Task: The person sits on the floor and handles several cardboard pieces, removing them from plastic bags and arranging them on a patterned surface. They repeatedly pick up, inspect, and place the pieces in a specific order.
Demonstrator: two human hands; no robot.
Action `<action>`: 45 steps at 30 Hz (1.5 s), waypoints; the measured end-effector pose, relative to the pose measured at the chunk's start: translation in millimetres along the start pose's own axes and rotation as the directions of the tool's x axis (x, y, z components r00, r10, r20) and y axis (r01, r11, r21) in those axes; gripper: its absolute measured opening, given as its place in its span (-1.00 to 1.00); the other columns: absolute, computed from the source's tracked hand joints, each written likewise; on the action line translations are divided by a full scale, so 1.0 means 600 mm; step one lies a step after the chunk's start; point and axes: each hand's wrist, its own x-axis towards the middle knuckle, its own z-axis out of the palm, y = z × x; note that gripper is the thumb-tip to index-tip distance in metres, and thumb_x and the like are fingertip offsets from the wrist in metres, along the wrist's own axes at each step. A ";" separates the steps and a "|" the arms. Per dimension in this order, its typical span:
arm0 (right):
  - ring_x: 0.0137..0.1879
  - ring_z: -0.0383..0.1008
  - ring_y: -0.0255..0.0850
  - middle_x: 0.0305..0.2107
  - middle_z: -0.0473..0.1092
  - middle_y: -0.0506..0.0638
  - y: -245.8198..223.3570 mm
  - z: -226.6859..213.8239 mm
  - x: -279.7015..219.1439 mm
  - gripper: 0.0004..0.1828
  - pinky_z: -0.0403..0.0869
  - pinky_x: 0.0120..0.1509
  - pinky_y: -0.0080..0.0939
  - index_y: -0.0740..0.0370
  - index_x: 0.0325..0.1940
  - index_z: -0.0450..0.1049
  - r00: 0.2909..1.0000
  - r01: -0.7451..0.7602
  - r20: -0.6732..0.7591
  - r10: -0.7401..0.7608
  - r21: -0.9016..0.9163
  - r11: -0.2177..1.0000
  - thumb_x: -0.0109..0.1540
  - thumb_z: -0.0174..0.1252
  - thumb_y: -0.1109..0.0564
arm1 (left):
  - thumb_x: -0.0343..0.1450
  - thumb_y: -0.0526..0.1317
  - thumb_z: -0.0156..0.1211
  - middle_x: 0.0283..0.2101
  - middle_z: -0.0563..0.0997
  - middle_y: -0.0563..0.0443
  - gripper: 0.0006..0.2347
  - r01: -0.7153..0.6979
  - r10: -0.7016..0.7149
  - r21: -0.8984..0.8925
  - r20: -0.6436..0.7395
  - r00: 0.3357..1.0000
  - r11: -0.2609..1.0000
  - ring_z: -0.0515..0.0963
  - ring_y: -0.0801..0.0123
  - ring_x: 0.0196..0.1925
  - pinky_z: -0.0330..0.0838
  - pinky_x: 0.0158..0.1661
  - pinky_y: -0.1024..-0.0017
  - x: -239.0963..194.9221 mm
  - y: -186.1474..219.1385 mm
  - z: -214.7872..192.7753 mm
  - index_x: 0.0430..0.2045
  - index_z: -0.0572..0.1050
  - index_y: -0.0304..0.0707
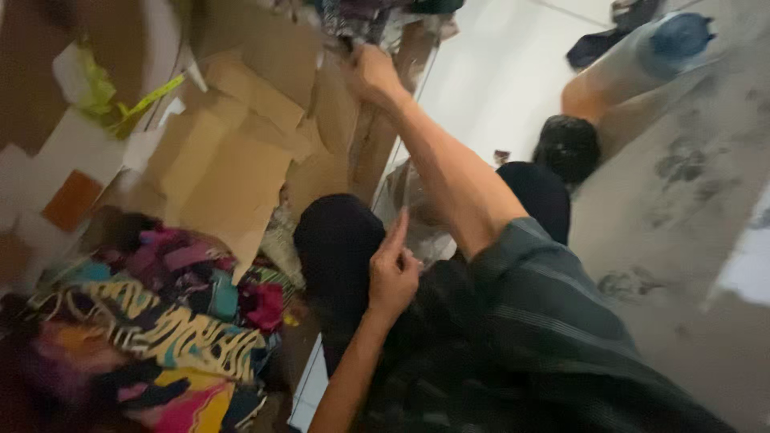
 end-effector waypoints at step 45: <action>-0.22 0.59 0.12 -0.30 0.54 0.27 -0.178 -0.285 -0.308 -0.71 0.56 -0.16 0.07 0.25 -0.06 0.50 0.966 0.052 0.258 -0.032 -0.073 0.996 0.23 0.03 0.08 | 0.39 -0.50 0.06 0.53 0.02 -0.49 -0.29 -0.024 0.014 0.140 0.069 0.997 0.990 0.21 -0.30 0.49 0.42 0.22 0.21 0.022 0.018 0.079 0.49 -0.11 -0.46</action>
